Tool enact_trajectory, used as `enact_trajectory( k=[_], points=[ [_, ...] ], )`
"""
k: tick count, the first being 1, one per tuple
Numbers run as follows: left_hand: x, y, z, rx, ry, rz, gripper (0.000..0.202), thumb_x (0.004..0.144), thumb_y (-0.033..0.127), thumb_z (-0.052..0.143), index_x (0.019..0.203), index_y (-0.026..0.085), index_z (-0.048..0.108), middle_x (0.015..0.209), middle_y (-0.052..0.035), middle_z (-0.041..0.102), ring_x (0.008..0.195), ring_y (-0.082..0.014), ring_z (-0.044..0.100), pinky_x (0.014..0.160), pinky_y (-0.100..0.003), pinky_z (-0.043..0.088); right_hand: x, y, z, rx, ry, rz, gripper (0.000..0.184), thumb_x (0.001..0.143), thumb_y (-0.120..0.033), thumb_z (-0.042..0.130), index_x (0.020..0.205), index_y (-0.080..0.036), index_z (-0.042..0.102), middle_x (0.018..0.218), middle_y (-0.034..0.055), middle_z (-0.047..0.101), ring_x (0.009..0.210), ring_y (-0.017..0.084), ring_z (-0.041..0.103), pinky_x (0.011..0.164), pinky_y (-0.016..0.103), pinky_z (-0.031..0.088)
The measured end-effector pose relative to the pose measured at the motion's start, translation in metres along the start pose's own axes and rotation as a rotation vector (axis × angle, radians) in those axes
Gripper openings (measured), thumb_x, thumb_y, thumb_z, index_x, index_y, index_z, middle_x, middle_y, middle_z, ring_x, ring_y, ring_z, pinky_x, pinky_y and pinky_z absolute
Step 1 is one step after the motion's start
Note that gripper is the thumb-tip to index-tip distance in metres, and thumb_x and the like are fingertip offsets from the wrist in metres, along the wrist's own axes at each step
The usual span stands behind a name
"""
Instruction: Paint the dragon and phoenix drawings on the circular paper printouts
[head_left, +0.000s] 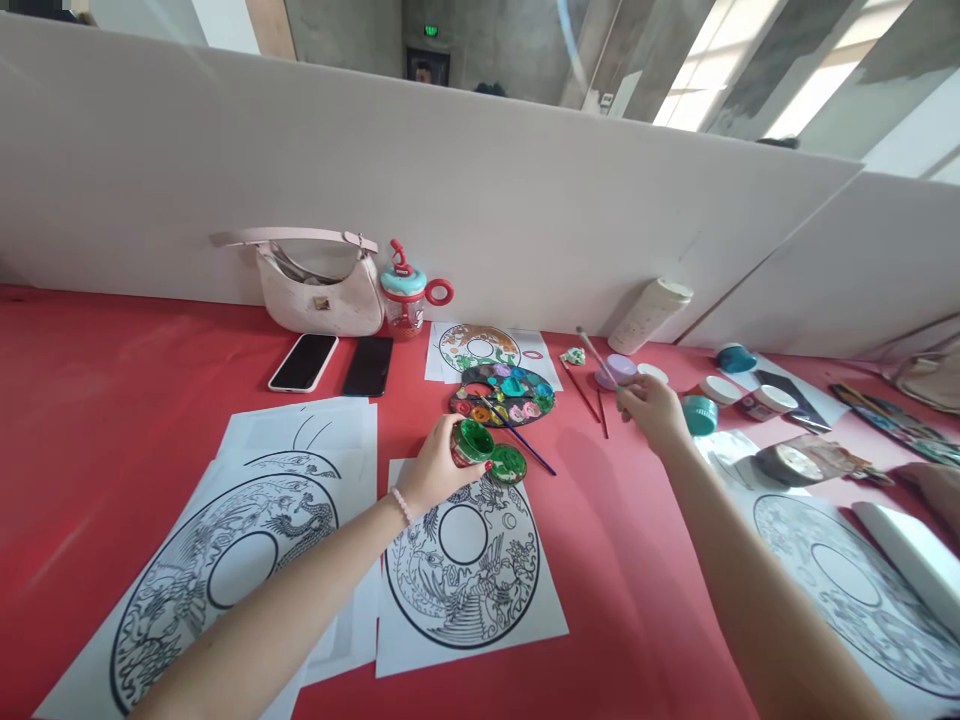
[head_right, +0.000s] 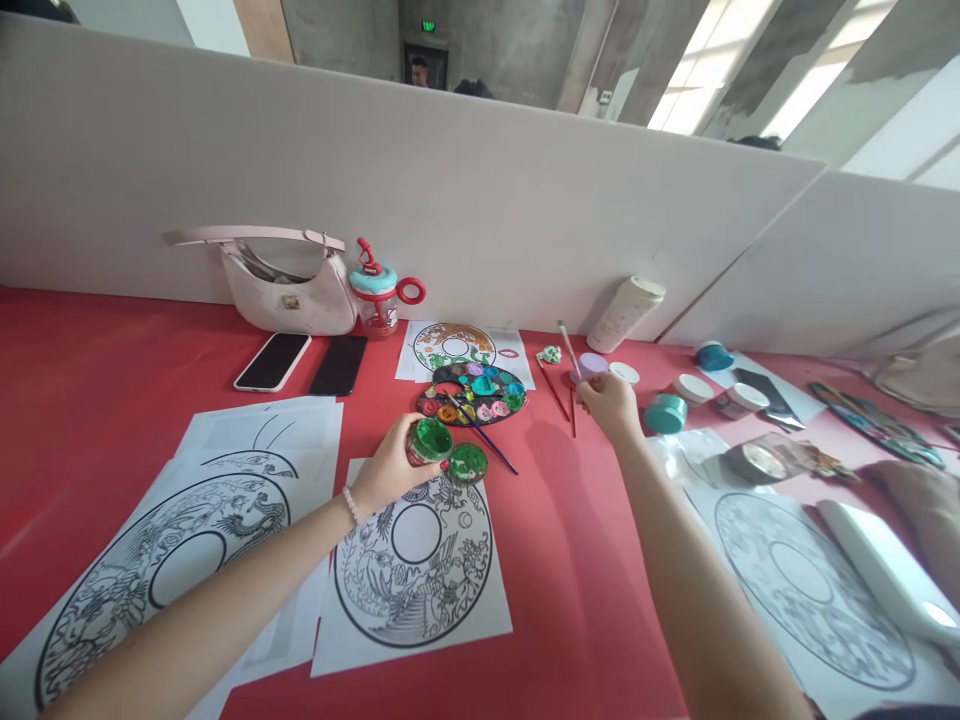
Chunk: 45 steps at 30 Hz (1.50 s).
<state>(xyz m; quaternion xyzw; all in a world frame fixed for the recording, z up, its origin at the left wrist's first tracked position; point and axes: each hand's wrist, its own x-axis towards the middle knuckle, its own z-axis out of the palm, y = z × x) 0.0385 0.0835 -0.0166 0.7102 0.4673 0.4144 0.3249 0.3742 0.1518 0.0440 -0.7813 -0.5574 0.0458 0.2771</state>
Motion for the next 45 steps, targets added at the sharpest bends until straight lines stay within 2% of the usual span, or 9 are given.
enact_trajectory(
  k=[2, 3, 5, 8, 13, 16, 21, 33, 45],
  points=[
    [0.0, -0.001, 0.001, -0.006, -0.001, -0.007, 0.054, 0.069, 0.028, 0.074, 0.112, 0.022, 0.042, 0.111, -0.0074, 0.056, 0.106, -0.0261, 0.057, 0.092, -0.043, 0.047, -0.033, -0.002, -0.01, 0.155, -0.019, -0.019, 0.022, 0.077, -0.026, 0.045, 0.093, -0.017, 0.058, 0.054, -0.0027, 0.053, 0.047, 0.013, 0.053, 0.051, 0.026, 0.045],
    [0.0, -0.002, 0.001, -0.01, -0.004, -0.014, 0.054, 0.069, 0.029, 0.074, 0.113, 0.021, 0.042, 0.111, -0.0079, 0.056, 0.107, -0.0264, 0.057, 0.092, -0.043, 0.047, -0.049, -0.003, -0.015, 0.424, -0.045, -0.035, 0.024, 0.077, -0.027, 0.047, 0.096, -0.018, 0.057, 0.053, -0.004, 0.049, 0.046, 0.013, 0.05, 0.05, 0.026, 0.045],
    [0.001, -0.005, 0.001, -0.019, -0.009, -0.034, 0.055, 0.07, 0.032, 0.074, 0.114, 0.02, 0.042, 0.113, -0.0094, 0.056, 0.107, -0.0273, 0.057, 0.091, -0.043, 0.047, -0.08, -0.003, -0.03, 0.801, -0.129, -0.058, 0.017, 0.075, -0.032, 0.053, 0.085, -0.019, 0.059, 0.054, -0.0024, 0.048, 0.047, 0.013, 0.048, 0.047, 0.027, 0.043],
    [0.002, -0.009, 0.001, -0.037, -0.019, -0.053, 0.055, 0.073, 0.032, 0.071, 0.117, 0.019, 0.041, 0.116, -0.0117, 0.055, 0.11, -0.0277, 0.056, 0.093, -0.043, 0.046, -0.117, 0.0, -0.057, 0.996, -0.268, -0.193, 0.02, 0.077, -0.038, 0.057, 0.08, -0.019, 0.062, 0.064, 0.0041, 0.056, 0.056, 0.017, 0.053, 0.052, 0.031, 0.044],
    [0.004, -0.013, 0.001, -0.057, -0.079, -0.055, 0.053, 0.076, 0.036, 0.068, 0.118, 0.018, 0.041, 0.116, -0.0132, 0.057, 0.109, -0.0286, 0.058, 0.091, -0.044, 0.047, -0.152, -0.002, -0.086, 0.761, -0.203, -0.417, 0.032, 0.088, -0.042, 0.054, 0.064, -0.02, 0.053, 0.059, 0.0001, 0.044, 0.056, 0.013, 0.042, 0.054, 0.029, 0.034],
    [0.003, -0.016, 0.002, -0.057, -0.119, -0.049, 0.055, 0.077, 0.04, 0.069, 0.12, 0.019, 0.041, 0.115, -0.0129, 0.059, 0.106, -0.0285, 0.06, 0.087, -0.044, 0.049, -0.161, -0.011, -0.085, 0.691, -0.189, -0.379, 0.052, 0.095, -0.049, 0.035, 0.054, -0.019, 0.045, 0.052, -0.0009, 0.037, 0.05, 0.012, 0.035, 0.05, 0.029, 0.028],
    [0.002, -0.019, 0.004, -0.045, -0.164, -0.03, 0.057, 0.076, 0.042, 0.069, 0.12, 0.019, 0.041, 0.109, -0.0123, 0.062, 0.102, -0.0276, 0.061, 0.085, -0.043, 0.05, -0.165, -0.031, -0.071, 0.525, -0.292, -0.29, 0.061, 0.09, -0.062, 0.032, 0.049, -0.019, 0.043, 0.046, -0.0011, 0.035, 0.043, 0.01, 0.033, 0.045, 0.027, 0.026],
    [0.002, -0.014, 0.002, -0.012, -0.196, -0.025, 0.051, 0.073, 0.042, 0.07, 0.11, 0.02, 0.042, 0.094, -0.0072, 0.063, 0.088, -0.0244, 0.063, 0.074, -0.036, 0.05, -0.163, -0.049, -0.046, 0.425, -0.446, -0.196, 0.061, 0.086, -0.068, 0.03, 0.052, -0.019, 0.043, 0.049, -0.0024, 0.031, 0.045, 0.009, 0.026, 0.045, 0.025, 0.021],
    [0.003, -0.018, 0.003, 0.005, -0.211, -0.029, 0.057, 0.071, 0.039, 0.071, 0.115, 0.02, 0.041, 0.1, -0.0094, 0.062, 0.095, -0.0279, 0.062, 0.078, -0.04, 0.05, -0.159, -0.051, -0.042, 0.496, -0.38, -0.111, 0.061, 0.083, -0.069, 0.033, 0.051, -0.019, 0.045, 0.047, -0.0025, 0.031, 0.044, 0.009, 0.026, 0.044, 0.025, 0.021]
  ],
)
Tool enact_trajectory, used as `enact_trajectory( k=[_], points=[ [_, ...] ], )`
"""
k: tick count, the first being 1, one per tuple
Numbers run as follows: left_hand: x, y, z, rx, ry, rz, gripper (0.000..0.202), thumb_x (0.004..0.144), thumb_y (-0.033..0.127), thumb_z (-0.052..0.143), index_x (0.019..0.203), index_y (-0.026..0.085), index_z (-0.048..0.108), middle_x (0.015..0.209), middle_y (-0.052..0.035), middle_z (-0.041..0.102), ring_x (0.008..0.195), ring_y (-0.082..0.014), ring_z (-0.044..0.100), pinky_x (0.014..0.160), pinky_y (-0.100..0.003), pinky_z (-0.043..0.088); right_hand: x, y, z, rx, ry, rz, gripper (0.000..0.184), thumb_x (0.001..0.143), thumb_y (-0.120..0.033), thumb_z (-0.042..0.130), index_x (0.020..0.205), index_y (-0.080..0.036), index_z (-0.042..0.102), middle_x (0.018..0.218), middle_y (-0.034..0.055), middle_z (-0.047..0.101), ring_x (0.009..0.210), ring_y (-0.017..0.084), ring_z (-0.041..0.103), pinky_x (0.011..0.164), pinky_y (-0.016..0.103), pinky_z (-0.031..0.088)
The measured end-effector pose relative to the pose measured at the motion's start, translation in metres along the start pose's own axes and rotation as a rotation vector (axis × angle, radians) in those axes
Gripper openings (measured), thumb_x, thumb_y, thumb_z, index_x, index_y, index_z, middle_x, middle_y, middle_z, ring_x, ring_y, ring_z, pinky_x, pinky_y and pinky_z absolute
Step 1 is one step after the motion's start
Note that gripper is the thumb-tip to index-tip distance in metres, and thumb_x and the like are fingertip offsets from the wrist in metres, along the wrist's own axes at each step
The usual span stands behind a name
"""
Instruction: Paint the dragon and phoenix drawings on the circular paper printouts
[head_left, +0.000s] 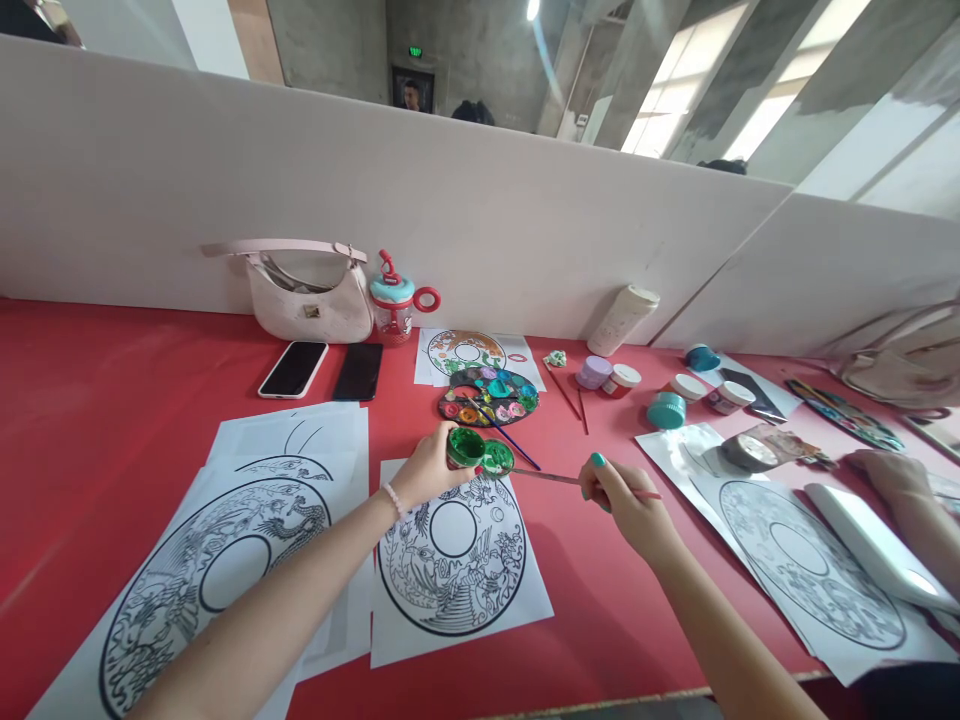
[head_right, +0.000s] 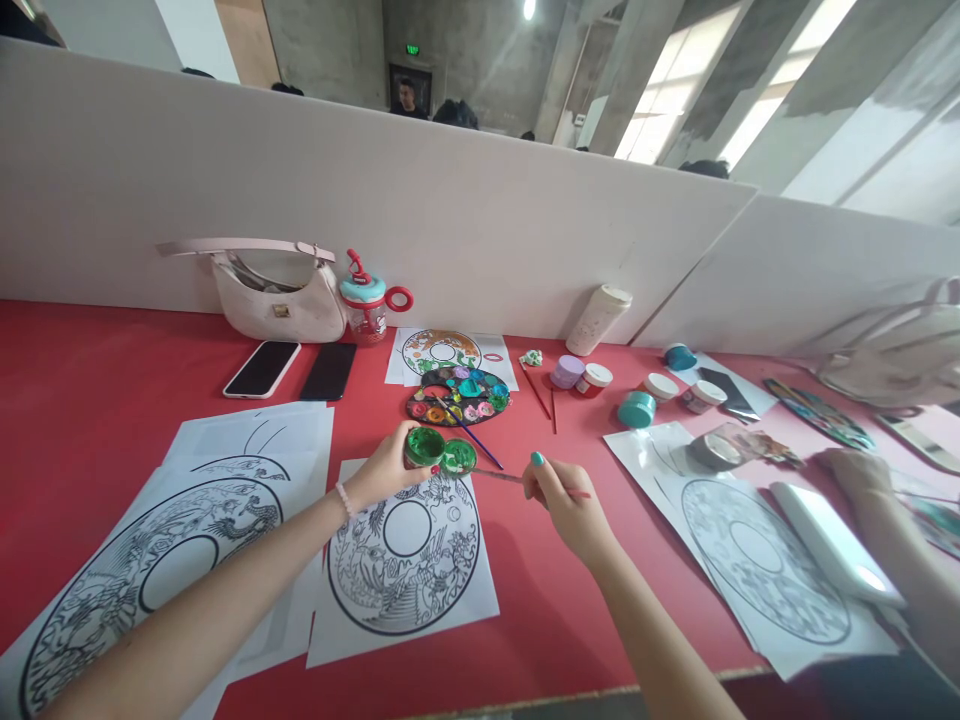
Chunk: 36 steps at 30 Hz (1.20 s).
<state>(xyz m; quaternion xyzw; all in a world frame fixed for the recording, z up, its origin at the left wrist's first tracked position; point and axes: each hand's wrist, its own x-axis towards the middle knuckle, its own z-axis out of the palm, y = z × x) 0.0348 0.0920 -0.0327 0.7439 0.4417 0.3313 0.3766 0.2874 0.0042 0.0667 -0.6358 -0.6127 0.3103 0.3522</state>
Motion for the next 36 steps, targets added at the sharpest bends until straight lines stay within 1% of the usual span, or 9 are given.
enact_trajectory(
  k=[3, 8, 14, 18, 22, 26, 28, 32, 36],
  points=[
    [0.0, 0.0, 0.0, -0.002, 0.005, -0.003, 0.06, 0.069, 0.038, 0.073, 0.117, 0.02, 0.042, 0.101, -0.0097, 0.061, 0.095, -0.0282, 0.061, 0.079, -0.04, 0.05, 0.002, -0.001, 0.001, -0.002, -0.003, 0.015, 0.061, 0.082, -0.069, 0.036, 0.049, -0.019, 0.045, 0.046, -0.0026, 0.031, 0.043, 0.008, 0.026, 0.042, 0.024, 0.021],
    [-0.001, 0.001, -0.001, -0.002, 0.006, -0.004, 0.059, 0.07, 0.035, 0.072, 0.118, 0.02, 0.041, 0.102, -0.0094, 0.061, 0.097, -0.0283, 0.061, 0.08, -0.04, 0.049, 0.005, -0.005, 0.002, 0.005, 0.01, -0.019, 0.061, 0.083, -0.068, 0.035, 0.05, -0.018, 0.046, 0.046, -0.0026, 0.031, 0.043, 0.008, 0.026, 0.043, 0.024, 0.02],
    [-0.001, 0.003, -0.001, 0.01, -0.003, -0.012, 0.06, 0.07, 0.036, 0.072, 0.119, 0.02, 0.04, 0.104, -0.0102, 0.06, 0.099, -0.0295, 0.06, 0.082, -0.041, 0.049, 0.007, -0.006, 0.006, -0.018, -0.044, -0.006, 0.06, 0.085, -0.065, 0.036, 0.05, -0.018, 0.045, 0.047, -0.0029, 0.03, 0.043, 0.008, 0.025, 0.042, 0.024, 0.019],
    [-0.001, 0.003, -0.001, 0.013, -0.004, -0.02, 0.06, 0.07, 0.035, 0.072, 0.118, 0.02, 0.041, 0.103, -0.0104, 0.06, 0.099, -0.0296, 0.06, 0.082, -0.042, 0.049, 0.007, -0.01, 0.004, 0.016, 0.002, -0.018, 0.06, 0.083, -0.067, 0.039, 0.049, -0.018, 0.047, 0.045, -0.0027, 0.031, 0.041, 0.008, 0.026, 0.041, 0.024, 0.02],
    [-0.002, 0.002, 0.0, 0.014, -0.003, -0.019, 0.061, 0.069, 0.036, 0.072, 0.119, 0.02, 0.041, 0.105, -0.011, 0.06, 0.099, -0.0295, 0.06, 0.082, -0.042, 0.048, 0.01, -0.01, -0.001, 0.089, 0.086, -0.015, 0.061, 0.081, -0.067, 0.041, 0.047, -0.018, 0.048, 0.042, -0.0023, 0.031, 0.04, 0.008, 0.026, 0.04, 0.024, 0.02],
    [-0.001, 0.0, 0.0, 0.012, 0.001, -0.009, 0.06, 0.07, 0.035, 0.072, 0.119, 0.02, 0.04, 0.103, -0.0099, 0.061, 0.097, -0.0283, 0.061, 0.081, -0.041, 0.049, 0.013, -0.007, 0.001, 0.148, 0.159, -0.019, 0.059, 0.081, -0.065, 0.042, 0.045, -0.018, 0.048, 0.04, -0.0018, 0.031, 0.039, 0.008, 0.027, 0.039, 0.024, 0.02],
    [-0.001, 0.001, -0.001, 0.01, 0.004, -0.001, 0.059, 0.069, 0.034, 0.073, 0.118, 0.021, 0.041, 0.102, -0.0088, 0.061, 0.096, -0.0276, 0.061, 0.08, -0.039, 0.049, 0.015, -0.007, 0.004, 0.131, 0.145, -0.025, 0.059, 0.082, -0.063, 0.043, 0.045, -0.018, 0.048, 0.04, -0.0022, 0.031, 0.039, 0.008, 0.027, 0.039, 0.024, 0.02],
    [-0.001, 0.004, -0.002, 0.008, 0.008, 0.01, 0.057, 0.069, 0.034, 0.073, 0.116, 0.021, 0.042, 0.101, -0.0077, 0.062, 0.095, -0.0272, 0.061, 0.08, -0.039, 0.049, 0.016, -0.009, 0.007, 0.075, 0.066, -0.011, 0.058, 0.082, -0.062, 0.044, 0.046, -0.017, 0.048, 0.04, -0.0025, 0.031, 0.039, 0.007, 0.026, 0.039, 0.023, 0.019],
    [-0.001, 0.004, -0.002, 0.012, 0.018, 0.01, 0.058, 0.069, 0.033, 0.073, 0.116, 0.022, 0.042, 0.1, -0.0071, 0.062, 0.094, -0.027, 0.061, 0.078, -0.038, 0.049, 0.017, -0.01, 0.006, 0.11, 0.13, -0.061, 0.059, 0.083, -0.063, 0.043, 0.046, -0.018, 0.049, 0.039, -0.0024, 0.031, 0.038, 0.008, 0.027, 0.039, 0.023, 0.02]
  ],
)
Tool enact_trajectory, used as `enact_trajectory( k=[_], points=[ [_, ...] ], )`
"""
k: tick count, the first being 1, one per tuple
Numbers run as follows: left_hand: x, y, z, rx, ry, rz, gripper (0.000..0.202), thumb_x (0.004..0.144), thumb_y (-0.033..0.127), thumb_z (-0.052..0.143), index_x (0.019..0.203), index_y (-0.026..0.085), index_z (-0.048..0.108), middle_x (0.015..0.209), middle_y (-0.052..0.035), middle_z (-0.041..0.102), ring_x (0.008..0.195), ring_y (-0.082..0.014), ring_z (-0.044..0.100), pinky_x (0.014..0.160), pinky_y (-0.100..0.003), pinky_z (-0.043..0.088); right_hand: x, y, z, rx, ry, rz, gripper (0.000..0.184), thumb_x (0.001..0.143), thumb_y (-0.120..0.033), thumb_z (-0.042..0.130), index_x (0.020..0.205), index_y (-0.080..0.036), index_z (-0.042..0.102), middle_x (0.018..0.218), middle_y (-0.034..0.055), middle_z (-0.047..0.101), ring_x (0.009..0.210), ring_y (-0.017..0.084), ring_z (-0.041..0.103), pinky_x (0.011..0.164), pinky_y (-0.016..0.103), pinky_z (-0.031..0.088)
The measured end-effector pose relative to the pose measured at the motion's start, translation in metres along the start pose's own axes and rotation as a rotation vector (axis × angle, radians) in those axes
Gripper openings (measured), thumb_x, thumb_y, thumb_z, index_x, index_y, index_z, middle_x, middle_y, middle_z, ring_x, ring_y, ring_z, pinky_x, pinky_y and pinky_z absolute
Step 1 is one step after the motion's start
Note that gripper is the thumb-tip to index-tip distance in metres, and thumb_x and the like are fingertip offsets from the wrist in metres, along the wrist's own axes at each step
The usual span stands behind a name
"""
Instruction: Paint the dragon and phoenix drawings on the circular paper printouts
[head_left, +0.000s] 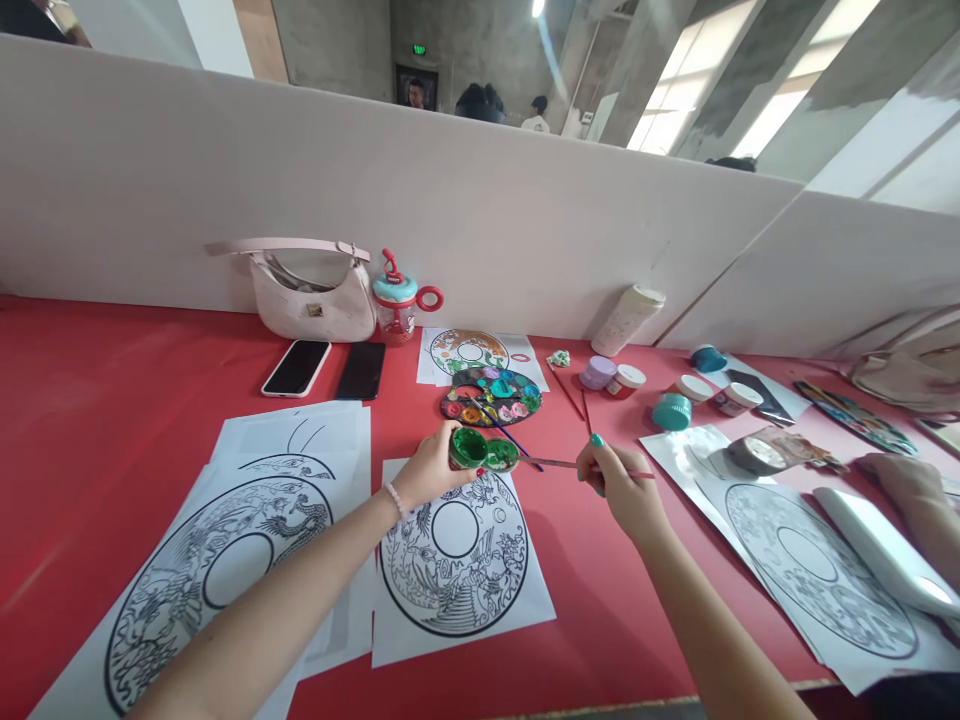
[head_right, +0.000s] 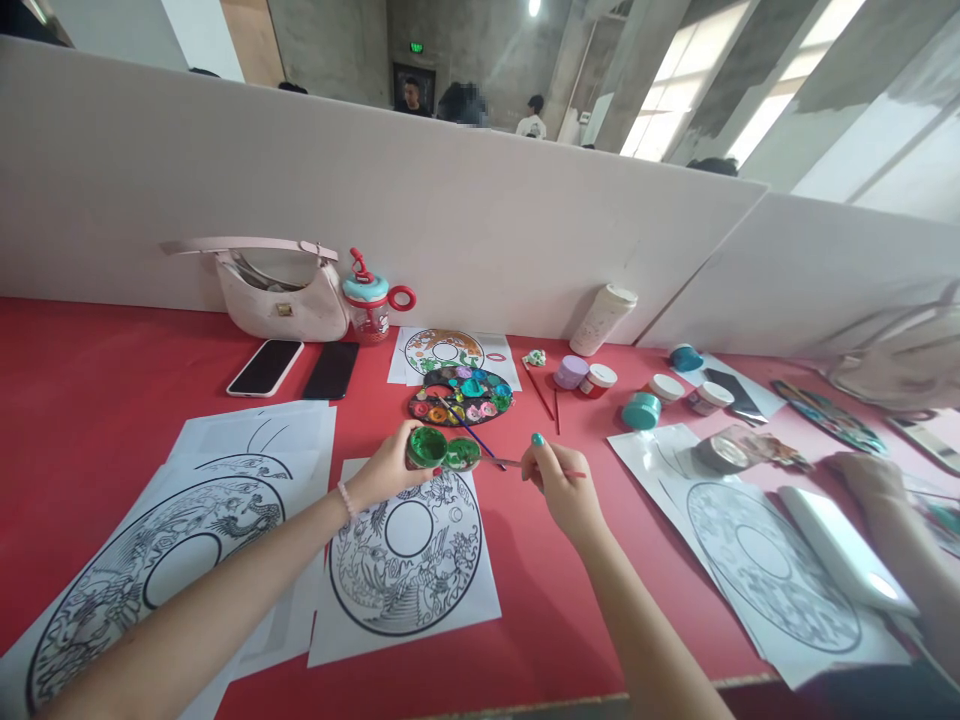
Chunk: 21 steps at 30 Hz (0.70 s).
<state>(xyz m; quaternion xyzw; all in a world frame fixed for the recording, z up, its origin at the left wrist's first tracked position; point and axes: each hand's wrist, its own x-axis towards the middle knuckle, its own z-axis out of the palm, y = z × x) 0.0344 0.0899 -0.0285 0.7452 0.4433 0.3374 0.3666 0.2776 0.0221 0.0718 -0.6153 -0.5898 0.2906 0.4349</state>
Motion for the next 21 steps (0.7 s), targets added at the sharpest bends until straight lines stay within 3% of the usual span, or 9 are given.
enact_trajectory(
  k=[5, 9, 12, 15, 18, 21],
  points=[
    [0.0, -0.004, 0.001, 0.002, 0.006, 0.007, 0.059, 0.068, 0.033, 0.074, 0.117, 0.022, 0.043, 0.1, -0.007, 0.062, 0.095, -0.0274, 0.061, 0.078, -0.037, 0.05, 0.001, 0.006, 0.0, 0.054, 0.024, 0.031, 0.058, 0.083, -0.062, 0.044, 0.045, -0.018, 0.048, 0.039, -0.0018, 0.032, 0.038, 0.008, 0.028, 0.038, 0.023, 0.02],
    [0.0, -0.003, 0.001, -0.009, -0.003, 0.019, 0.058, 0.07, 0.034, 0.073, 0.117, 0.021, 0.042, 0.098, -0.0066, 0.062, 0.093, -0.0268, 0.061, 0.077, -0.038, 0.05, -0.002, 0.013, -0.003, 0.13, 0.145, 0.045, 0.052, 0.086, -0.054, 0.044, 0.048, -0.019, 0.046, 0.042, -0.0021, 0.032, 0.04, 0.009, 0.029, 0.04, 0.024, 0.022],
    [-0.001, 0.001, -0.001, -0.03, -0.007, 0.038, 0.058, 0.071, 0.033, 0.073, 0.118, 0.021, 0.041, 0.1, -0.0067, 0.062, 0.094, -0.0256, 0.062, 0.079, -0.038, 0.051, -0.002, 0.018, -0.005, 0.214, 0.21, 0.032, 0.044, 0.089, -0.05, 0.041, 0.058, -0.019, 0.049, 0.045, -0.002, 0.036, 0.042, 0.01, 0.031, 0.041, 0.026, 0.025],
    [-0.002, 0.006, -0.002, -0.058, -0.004, 0.088, 0.06, 0.072, 0.031, 0.073, 0.122, 0.023, 0.039, 0.114, -0.0093, 0.059, 0.106, -0.0259, 0.059, 0.09, -0.04, 0.049, 0.0, 0.022, -0.003, 0.319, 0.201, 0.04, 0.04, 0.091, -0.051, 0.038, 0.073, -0.019, 0.055, 0.046, -0.0013, 0.044, 0.041, 0.012, 0.039, 0.042, 0.026, 0.029],
    [-0.002, 0.009, -0.002, -0.076, 0.014, 0.162, 0.061, 0.074, 0.023, 0.071, 0.126, 0.024, 0.038, 0.132, -0.011, 0.049, 0.125, -0.027, 0.048, 0.105, -0.043, 0.04, -0.001, 0.019, -0.001, 0.376, 0.164, -0.045, 0.04, 0.09, -0.052, 0.041, 0.071, -0.02, 0.055, 0.048, 0.0004, 0.05, 0.043, 0.014, 0.048, 0.045, 0.028, 0.037],
    [-0.001, 0.007, 0.0, -0.078, 0.048, 0.217, 0.065, 0.074, 0.019, 0.07, 0.129, 0.025, 0.036, 0.139, -0.0109, 0.042, 0.134, -0.0279, 0.038, 0.111, -0.046, 0.033, -0.006, 0.009, 0.0, 0.371, 0.133, -0.216, 0.041, 0.089, -0.049, 0.044, 0.061, -0.021, 0.05, 0.045, -0.0017, 0.045, 0.041, 0.013, 0.044, 0.046, 0.029, 0.036]
  ],
)
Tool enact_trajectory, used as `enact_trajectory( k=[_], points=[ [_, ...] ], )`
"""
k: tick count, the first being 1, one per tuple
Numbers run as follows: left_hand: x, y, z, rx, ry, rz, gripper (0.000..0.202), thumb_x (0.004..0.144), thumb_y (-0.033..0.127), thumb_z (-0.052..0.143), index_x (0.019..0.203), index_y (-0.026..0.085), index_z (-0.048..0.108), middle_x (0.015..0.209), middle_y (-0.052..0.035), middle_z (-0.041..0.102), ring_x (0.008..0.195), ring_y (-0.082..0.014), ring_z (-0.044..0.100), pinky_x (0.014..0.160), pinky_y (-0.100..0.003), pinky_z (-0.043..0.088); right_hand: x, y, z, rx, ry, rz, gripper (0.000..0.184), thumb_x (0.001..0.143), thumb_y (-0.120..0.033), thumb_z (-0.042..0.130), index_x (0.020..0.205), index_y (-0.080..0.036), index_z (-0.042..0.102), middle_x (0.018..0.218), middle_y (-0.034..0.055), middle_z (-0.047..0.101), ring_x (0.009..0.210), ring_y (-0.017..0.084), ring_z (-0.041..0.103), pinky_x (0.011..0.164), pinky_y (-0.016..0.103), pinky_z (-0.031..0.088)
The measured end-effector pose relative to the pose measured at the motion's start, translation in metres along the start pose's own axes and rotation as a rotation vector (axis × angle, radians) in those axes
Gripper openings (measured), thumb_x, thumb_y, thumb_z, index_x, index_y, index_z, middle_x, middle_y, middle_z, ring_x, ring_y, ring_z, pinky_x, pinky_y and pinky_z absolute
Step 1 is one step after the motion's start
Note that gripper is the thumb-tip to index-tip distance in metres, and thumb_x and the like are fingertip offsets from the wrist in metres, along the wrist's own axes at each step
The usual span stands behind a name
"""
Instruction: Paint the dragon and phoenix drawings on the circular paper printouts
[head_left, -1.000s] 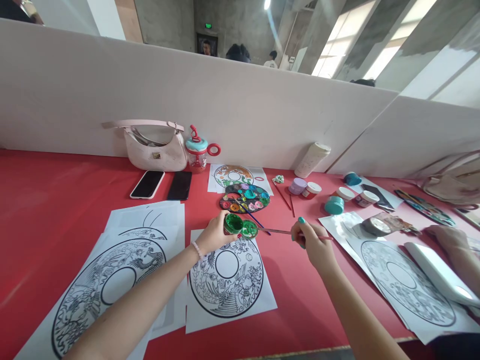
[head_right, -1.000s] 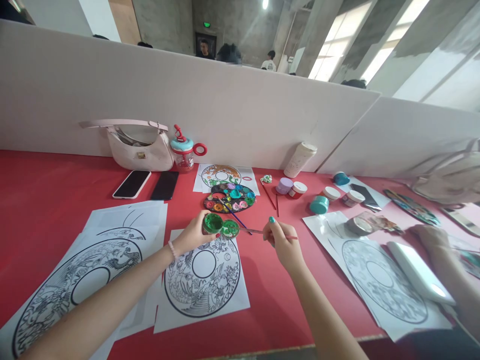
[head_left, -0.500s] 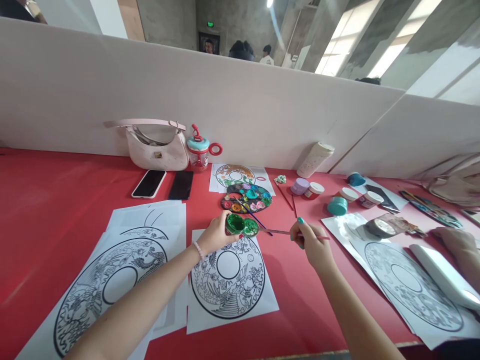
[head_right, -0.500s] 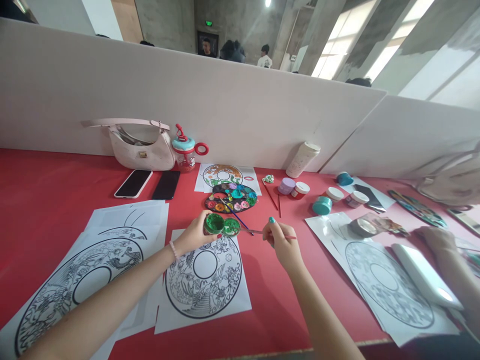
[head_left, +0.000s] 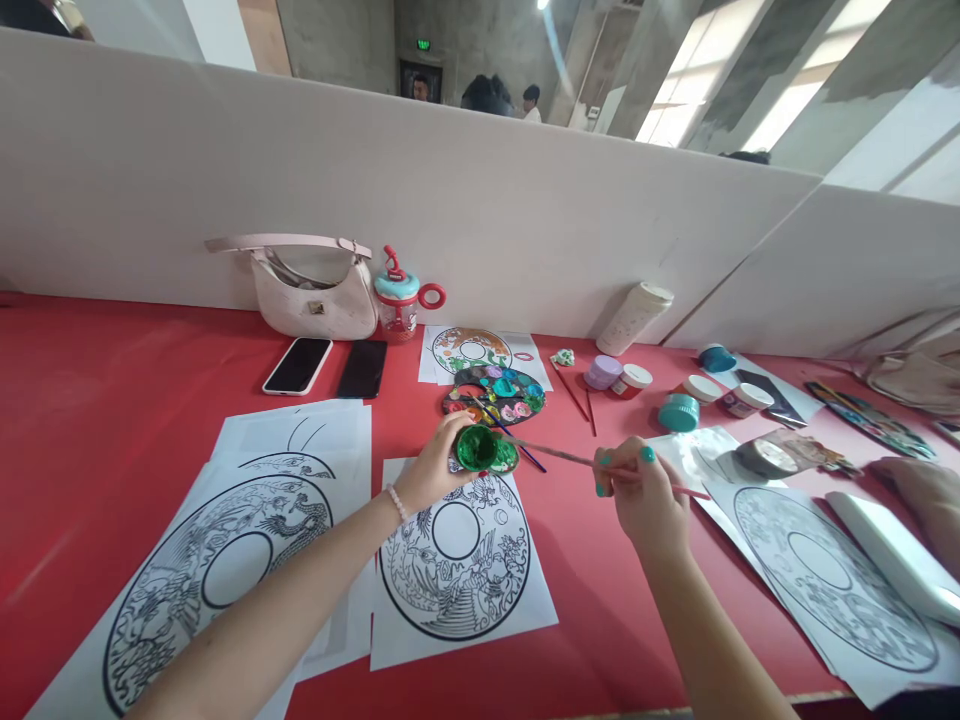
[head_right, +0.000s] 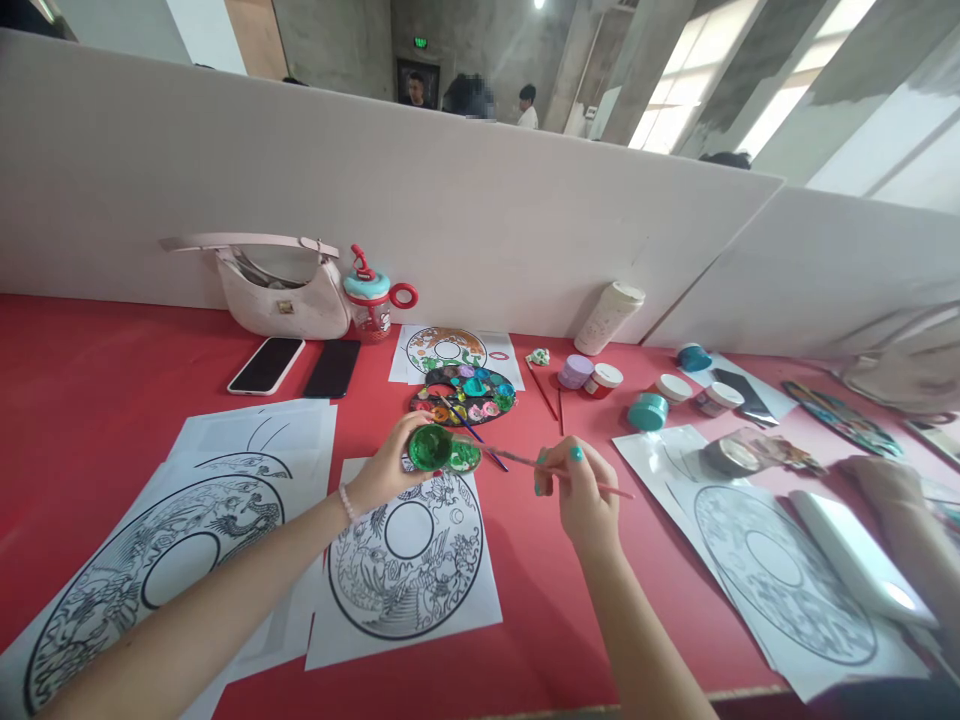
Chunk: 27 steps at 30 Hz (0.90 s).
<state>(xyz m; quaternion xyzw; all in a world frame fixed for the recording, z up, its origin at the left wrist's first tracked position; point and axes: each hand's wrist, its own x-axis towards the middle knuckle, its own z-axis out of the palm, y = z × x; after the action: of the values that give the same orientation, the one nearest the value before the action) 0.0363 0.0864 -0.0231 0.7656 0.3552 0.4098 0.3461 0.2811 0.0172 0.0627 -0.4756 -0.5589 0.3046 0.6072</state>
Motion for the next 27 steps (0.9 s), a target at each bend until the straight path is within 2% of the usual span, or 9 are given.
enact_trajectory(
  k=[3, 6, 12, 16, 19, 27],
  points=[
    [-0.001, -0.003, 0.001, -0.006, 0.03, 0.033, 0.065, 0.076, 0.019, 0.07, 0.13, 0.026, 0.034, 0.139, -0.0109, 0.043, 0.131, -0.0271, 0.042, 0.109, -0.044, 0.037, -0.005, -0.011, 0.007, -0.042, -0.103, -0.116, 0.041, 0.092, -0.045, 0.043, 0.06, -0.021, 0.048, 0.045, -0.0025, 0.042, 0.04, 0.012, 0.041, 0.044, 0.027, 0.032],
    [-0.001, -0.003, 0.001, -0.005, 0.037, 0.023, 0.065, 0.076, 0.019, 0.07, 0.13, 0.026, 0.034, 0.136, -0.0105, 0.046, 0.129, -0.0267, 0.045, 0.108, -0.043, 0.039, -0.007, -0.017, 0.017, -0.184, -0.243, -0.257, 0.039, 0.096, -0.039, 0.039, 0.062, -0.021, 0.049, 0.049, -0.0008, 0.046, 0.044, 0.012, 0.043, 0.046, 0.026, 0.033],
    [-0.001, -0.001, 0.001, -0.015, 0.024, 0.009, 0.066, 0.076, 0.019, 0.071, 0.131, 0.026, 0.035, 0.137, -0.0104, 0.047, 0.129, -0.0277, 0.046, 0.108, -0.044, 0.038, -0.001, -0.021, 0.036, -0.461, -0.44, -0.601, 0.032, 0.098, -0.027, 0.032, 0.071, -0.021, 0.048, 0.056, 0.0006, 0.048, 0.05, 0.013, 0.044, 0.05, 0.026, 0.034],
    [-0.001, -0.003, 0.0, -0.026, 0.017, 0.008, 0.064, 0.078, 0.023, 0.071, 0.131, 0.025, 0.035, 0.136, -0.0115, 0.047, 0.127, -0.0276, 0.048, 0.106, -0.043, 0.041, 0.003, -0.022, 0.044, -0.608, -0.541, -0.823, 0.028, 0.097, -0.02, 0.035, 0.071, -0.021, 0.046, 0.057, 0.0011, 0.052, 0.053, 0.013, 0.043, 0.052, 0.026, 0.034],
    [0.0, -0.005, 0.0, -0.01, 0.016, 0.046, 0.064, 0.079, 0.023, 0.07, 0.132, 0.026, 0.034, 0.135, -0.0112, 0.048, 0.127, -0.0276, 0.047, 0.106, -0.044, 0.042, 0.001, -0.022, 0.049, -0.735, -0.544, -0.878, 0.029, 0.095, -0.016, 0.04, 0.066, -0.021, 0.042, 0.054, -0.001, 0.049, 0.053, 0.013, 0.041, 0.052, 0.027, 0.031],
    [-0.001, -0.01, 0.003, 0.005, -0.034, 0.15, 0.069, 0.077, 0.016, 0.07, 0.134, 0.028, 0.032, 0.135, -0.01, 0.048, 0.127, -0.0276, 0.047, 0.106, -0.047, 0.041, -0.007, -0.03, 0.06, -0.826, -0.382, -0.815, 0.036, 0.089, -0.006, 0.041, 0.062, -0.023, 0.023, 0.049, -0.0059, 0.03, 0.048, 0.01, 0.023, 0.046, 0.024, 0.023]
  ],
)
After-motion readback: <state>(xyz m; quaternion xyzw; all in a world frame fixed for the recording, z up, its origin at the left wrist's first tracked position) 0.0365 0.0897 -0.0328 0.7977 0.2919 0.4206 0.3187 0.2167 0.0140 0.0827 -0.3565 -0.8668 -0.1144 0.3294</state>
